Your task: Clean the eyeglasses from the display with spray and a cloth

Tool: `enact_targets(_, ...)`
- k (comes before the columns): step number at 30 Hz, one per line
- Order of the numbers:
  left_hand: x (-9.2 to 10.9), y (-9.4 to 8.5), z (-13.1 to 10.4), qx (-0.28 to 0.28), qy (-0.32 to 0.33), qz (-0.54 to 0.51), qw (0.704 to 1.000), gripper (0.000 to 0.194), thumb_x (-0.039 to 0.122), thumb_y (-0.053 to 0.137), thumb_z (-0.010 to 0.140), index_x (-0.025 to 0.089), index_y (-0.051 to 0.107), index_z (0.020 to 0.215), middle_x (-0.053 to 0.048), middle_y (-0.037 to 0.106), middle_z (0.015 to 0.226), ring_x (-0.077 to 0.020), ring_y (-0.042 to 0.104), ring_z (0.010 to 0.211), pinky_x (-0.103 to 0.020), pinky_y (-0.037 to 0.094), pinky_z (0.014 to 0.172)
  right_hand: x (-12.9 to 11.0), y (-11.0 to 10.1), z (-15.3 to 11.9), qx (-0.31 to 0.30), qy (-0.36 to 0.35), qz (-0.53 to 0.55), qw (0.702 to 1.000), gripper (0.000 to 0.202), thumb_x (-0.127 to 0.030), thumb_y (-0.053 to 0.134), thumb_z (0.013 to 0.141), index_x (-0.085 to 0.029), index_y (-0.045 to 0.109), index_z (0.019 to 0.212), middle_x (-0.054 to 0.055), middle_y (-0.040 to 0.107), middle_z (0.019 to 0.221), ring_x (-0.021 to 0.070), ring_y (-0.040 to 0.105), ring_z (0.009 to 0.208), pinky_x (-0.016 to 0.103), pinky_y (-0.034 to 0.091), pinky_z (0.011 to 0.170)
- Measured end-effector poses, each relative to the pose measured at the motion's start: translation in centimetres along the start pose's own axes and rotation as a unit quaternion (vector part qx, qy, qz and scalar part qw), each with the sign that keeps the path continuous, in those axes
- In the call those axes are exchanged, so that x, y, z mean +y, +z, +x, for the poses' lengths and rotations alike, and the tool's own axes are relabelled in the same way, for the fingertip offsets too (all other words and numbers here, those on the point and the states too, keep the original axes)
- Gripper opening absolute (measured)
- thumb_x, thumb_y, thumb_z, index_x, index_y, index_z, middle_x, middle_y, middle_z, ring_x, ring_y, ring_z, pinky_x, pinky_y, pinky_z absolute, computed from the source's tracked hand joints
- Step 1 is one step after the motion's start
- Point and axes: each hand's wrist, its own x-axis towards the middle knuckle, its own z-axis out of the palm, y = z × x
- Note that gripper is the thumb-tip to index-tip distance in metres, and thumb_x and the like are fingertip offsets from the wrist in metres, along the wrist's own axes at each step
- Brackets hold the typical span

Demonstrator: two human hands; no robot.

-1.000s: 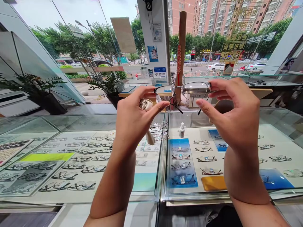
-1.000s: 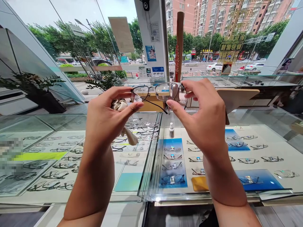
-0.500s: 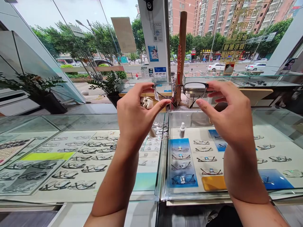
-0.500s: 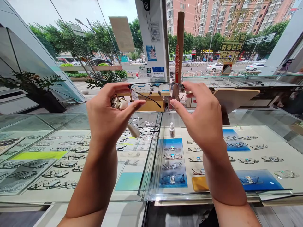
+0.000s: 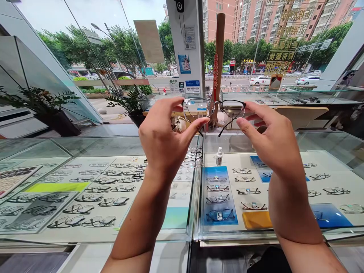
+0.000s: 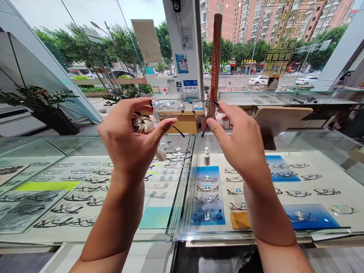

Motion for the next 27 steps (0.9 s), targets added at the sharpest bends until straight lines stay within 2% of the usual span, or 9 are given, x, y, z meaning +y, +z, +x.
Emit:
enact_targets(4,-0.4,0.1,0.2,-0.007,-0.005,-0.011,1.000,0.056,0.071,0.080,0.091,0.033,0.067,0.131,-0.007,0.077,0.131,-0.0349,0.071,0.132,-0.048,0.063,0.104,0.0,0.0,0.0,0.018,-0.009,0.000,1.000,0.044,-0.049,0.072,0.101,-0.030,0.074,0.140,0.010,0.081,0.125,0.0311,0.079,0.104,0.056,0.066,0.093)
enact_targets(11,-2.2,0.7,1.4,-0.057,-0.027,-0.072,0.995,0.055,0.071,0.080,0.090,0.031,0.070,0.126,-0.006,0.081,0.121,-0.0297,0.077,0.119,-0.046,0.064,0.102,-1.8,0.3,0.2,0.101,-0.047,0.006,0.994,0.038,-0.038,0.079,0.096,-0.031,0.074,0.133,0.008,0.076,0.128,0.0314,0.075,0.113,0.054,0.065,0.098)
enact_targets(16,-2.5,1.2,1.6,-0.069,-0.033,-0.077,0.994,0.055,0.072,0.079,0.090,0.030,0.070,0.126,-0.007,0.082,0.123,-0.0294,0.078,0.118,-0.049,0.064,0.107,-2.4,0.5,0.2,0.125,-0.077,0.000,0.989,0.040,-0.028,0.082,0.094,-0.022,0.074,0.133,0.012,0.075,0.128,0.0320,0.072,0.118,0.054,0.064,0.104)
enact_targets(18,-2.6,1.4,1.6,-0.066,-0.023,-0.072,0.995,0.057,0.073,0.077,0.091,0.031,0.069,0.128,-0.008,0.081,0.126,-0.0294,0.077,0.121,-0.047,0.064,0.107,-2.4,0.5,0.1,0.127,-0.088,-0.001,0.988,0.040,-0.026,0.079,0.096,-0.021,0.073,0.136,0.012,0.074,0.132,0.0340,0.070,0.125,0.057,0.062,0.109)
enact_targets(23,-2.9,2.1,1.5,-0.040,-0.004,-0.060,0.997,0.070,0.079,0.078,0.087,0.031,0.065,0.136,-0.008,0.077,0.135,-0.0326,0.071,0.135,-0.048,0.063,0.109,-2.8,0.3,-0.2,0.086,-0.073,-0.051,0.992,0.053,-0.029,0.067,0.103,-0.039,0.060,0.154,0.009,0.064,0.153,0.0418,0.058,0.145,0.066,0.061,0.110)
enact_targets(25,-2.9,2.2,1.5,-0.024,0.001,-0.053,0.998,0.073,0.080,0.079,0.086,0.031,0.064,0.138,-0.008,0.076,0.136,-0.0341,0.069,0.138,-0.050,0.062,0.110,-2.8,0.4,-0.3,0.086,-0.061,-0.047,0.993,0.052,-0.032,0.065,0.104,-0.039,0.060,0.156,0.009,0.063,0.155,0.0401,0.060,0.145,0.063,0.064,0.108)
enact_targets(27,-2.8,2.0,1.4,-0.008,0.001,-0.036,0.999,0.073,0.079,0.080,0.086,0.034,0.063,0.141,-0.008,0.075,0.138,-0.0352,0.067,0.142,-0.052,0.062,0.110,-2.4,0.7,-0.2,0.102,-0.055,0.002,0.993,0.048,-0.034,0.064,0.105,-0.034,0.064,0.153,0.010,0.066,0.152,0.0370,0.065,0.140,0.058,0.066,0.103)
